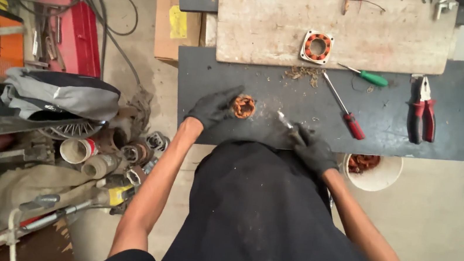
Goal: Repairing a small electric motor stator by cleaning and adjusting the copper windings using a small tool
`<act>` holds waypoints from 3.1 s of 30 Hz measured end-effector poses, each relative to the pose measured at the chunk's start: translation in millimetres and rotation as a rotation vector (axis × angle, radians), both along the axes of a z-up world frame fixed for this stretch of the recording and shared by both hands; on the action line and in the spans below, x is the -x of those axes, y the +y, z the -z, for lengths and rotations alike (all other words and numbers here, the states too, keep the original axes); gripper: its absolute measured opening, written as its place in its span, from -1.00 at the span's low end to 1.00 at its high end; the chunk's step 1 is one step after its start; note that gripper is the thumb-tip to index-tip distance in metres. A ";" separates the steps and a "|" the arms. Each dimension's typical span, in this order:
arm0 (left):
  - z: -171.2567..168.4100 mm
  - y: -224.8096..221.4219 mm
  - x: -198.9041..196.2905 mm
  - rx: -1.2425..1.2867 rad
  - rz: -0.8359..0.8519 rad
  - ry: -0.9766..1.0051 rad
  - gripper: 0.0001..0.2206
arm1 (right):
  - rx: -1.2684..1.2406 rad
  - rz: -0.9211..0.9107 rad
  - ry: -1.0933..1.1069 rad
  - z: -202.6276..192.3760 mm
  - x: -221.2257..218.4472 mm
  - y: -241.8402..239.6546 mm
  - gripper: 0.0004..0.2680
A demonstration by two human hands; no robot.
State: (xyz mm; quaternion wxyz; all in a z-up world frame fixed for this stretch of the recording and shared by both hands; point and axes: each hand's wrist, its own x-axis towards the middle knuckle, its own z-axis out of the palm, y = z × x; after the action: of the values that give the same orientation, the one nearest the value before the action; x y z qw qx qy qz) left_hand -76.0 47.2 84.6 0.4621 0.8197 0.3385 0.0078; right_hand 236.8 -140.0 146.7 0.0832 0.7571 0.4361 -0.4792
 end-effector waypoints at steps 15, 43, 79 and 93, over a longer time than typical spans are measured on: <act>48.3 1.5 -38.0 -0.196 -0.203 -0.043 -0.55 | -0.121 0.165 0.055 17.1 -9.1 4.6 -0.65; 10.4 -18.8 -97.6 -0.368 0.070 0.421 0.07 | -0.357 -0.386 -0.017 16.9 -69.0 65.5 -0.65; 10.7 -12.3 -97.4 -0.474 0.009 0.373 -0.19 | -0.418 -0.438 0.033 -3.8 -41.0 82.2 -0.63; 92.2 -17.7 -81.8 -0.502 0.125 0.287 0.06 | -0.395 -0.692 -0.209 58.5 -36.3 94.8 -0.63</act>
State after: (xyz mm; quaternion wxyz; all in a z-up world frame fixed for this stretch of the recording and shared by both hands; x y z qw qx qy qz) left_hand 5.9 29.5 -7.6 0.1918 0.9203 0.3369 -0.0530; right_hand 273.1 -45.2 88.2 0.1363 0.6117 0.7380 -0.2502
